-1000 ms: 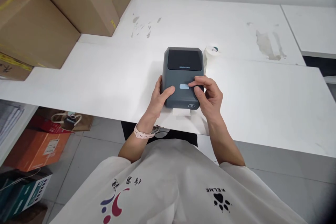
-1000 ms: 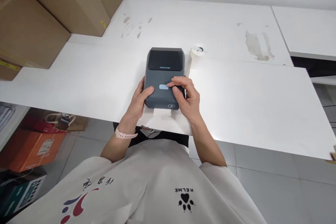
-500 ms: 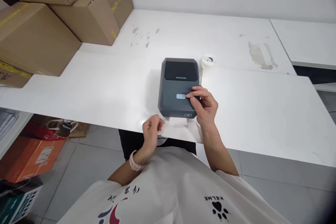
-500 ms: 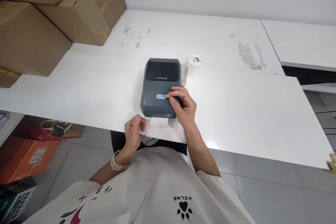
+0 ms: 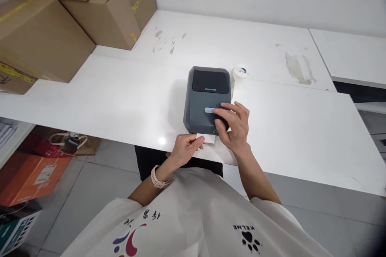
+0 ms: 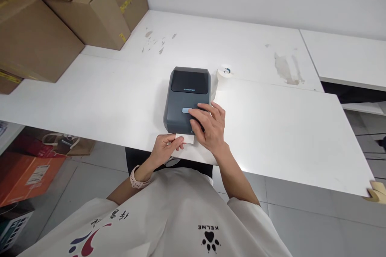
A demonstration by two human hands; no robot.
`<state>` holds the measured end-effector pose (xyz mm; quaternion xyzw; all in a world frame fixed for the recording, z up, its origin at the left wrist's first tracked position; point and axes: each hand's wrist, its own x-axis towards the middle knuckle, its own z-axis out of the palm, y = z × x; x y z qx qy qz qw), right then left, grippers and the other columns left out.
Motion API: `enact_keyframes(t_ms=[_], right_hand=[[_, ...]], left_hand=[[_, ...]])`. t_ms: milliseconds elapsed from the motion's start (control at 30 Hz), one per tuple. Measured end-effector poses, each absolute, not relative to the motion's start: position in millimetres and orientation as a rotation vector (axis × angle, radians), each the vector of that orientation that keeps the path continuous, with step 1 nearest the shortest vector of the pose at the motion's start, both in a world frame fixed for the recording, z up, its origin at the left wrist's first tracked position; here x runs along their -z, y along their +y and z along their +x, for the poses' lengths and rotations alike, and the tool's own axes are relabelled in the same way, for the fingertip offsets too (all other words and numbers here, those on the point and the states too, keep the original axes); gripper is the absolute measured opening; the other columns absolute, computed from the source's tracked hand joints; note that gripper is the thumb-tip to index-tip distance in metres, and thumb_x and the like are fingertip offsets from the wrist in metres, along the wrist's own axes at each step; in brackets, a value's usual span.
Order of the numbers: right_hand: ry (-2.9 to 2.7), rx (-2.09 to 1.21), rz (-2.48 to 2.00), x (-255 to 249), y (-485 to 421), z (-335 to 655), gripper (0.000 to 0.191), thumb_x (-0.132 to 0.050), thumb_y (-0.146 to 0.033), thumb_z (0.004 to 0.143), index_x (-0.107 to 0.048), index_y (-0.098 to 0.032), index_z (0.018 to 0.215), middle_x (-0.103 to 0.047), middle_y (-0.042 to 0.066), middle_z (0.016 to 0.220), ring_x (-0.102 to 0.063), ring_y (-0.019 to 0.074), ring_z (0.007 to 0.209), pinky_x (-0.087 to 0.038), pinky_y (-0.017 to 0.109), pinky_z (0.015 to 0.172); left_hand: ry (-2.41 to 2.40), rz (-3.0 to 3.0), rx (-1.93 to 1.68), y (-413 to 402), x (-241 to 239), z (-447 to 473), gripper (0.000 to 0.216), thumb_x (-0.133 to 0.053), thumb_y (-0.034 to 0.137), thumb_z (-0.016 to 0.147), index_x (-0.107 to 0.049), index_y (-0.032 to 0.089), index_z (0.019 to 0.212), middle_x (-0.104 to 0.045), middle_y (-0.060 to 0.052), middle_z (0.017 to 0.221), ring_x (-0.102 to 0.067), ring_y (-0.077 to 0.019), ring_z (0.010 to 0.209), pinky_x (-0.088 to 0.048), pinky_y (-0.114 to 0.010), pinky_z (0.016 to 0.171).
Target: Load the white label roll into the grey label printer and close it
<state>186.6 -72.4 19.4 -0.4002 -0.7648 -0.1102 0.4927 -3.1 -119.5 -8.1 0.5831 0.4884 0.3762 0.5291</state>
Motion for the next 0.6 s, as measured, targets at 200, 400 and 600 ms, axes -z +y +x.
enact_keyframes(t_ms=[200,400,600], right_hand=[[-2.032,0.379,-1.117,-35.4,-77.9,176.6,0.006,-0.062,-0.034,0.099,-0.066,-0.03,0.102,-0.077,-0.005,0.084,-0.074,0.0201,0.097,-0.031,0.045,0.119],[-1.794,0.056,-1.138,-23.0,-84.6,176.1,0.028,-0.059,-0.035,0.098,-0.062,-0.031,0.126,-0.075,0.006,0.114,-0.071,0.0286,0.115,-0.039,0.054,0.116],[-1.789,0.025,-1.059,-36.6,-86.3,183.6,0.056,-0.045,-0.056,0.103,-0.044,-0.037,0.156,-0.046,0.01,0.165,-0.039,0.0402,0.155,-0.027,0.066,0.125]], left_hand=[[1.199,1.326,-0.939,-123.1,11.2,4.9,0.051,-0.063,0.057,0.093,-0.068,0.02,0.058,-0.068,-0.001,0.058,-0.056,-0.0123,0.056,-0.045,-0.028,0.059],[1.247,1.09,-1.146,-129.9,6.8,-10.1,0.061,-0.058,0.068,0.092,-0.069,0.02,0.057,-0.065,-0.004,0.056,-0.056,-0.0138,0.053,-0.047,-0.03,0.056],[1.451,1.159,-1.407,-91.3,-1.3,-40.3,0.031,-0.061,0.047,0.095,-0.073,0.022,0.083,-0.072,-0.004,0.081,-0.066,-0.0167,0.079,-0.053,-0.031,0.076]])
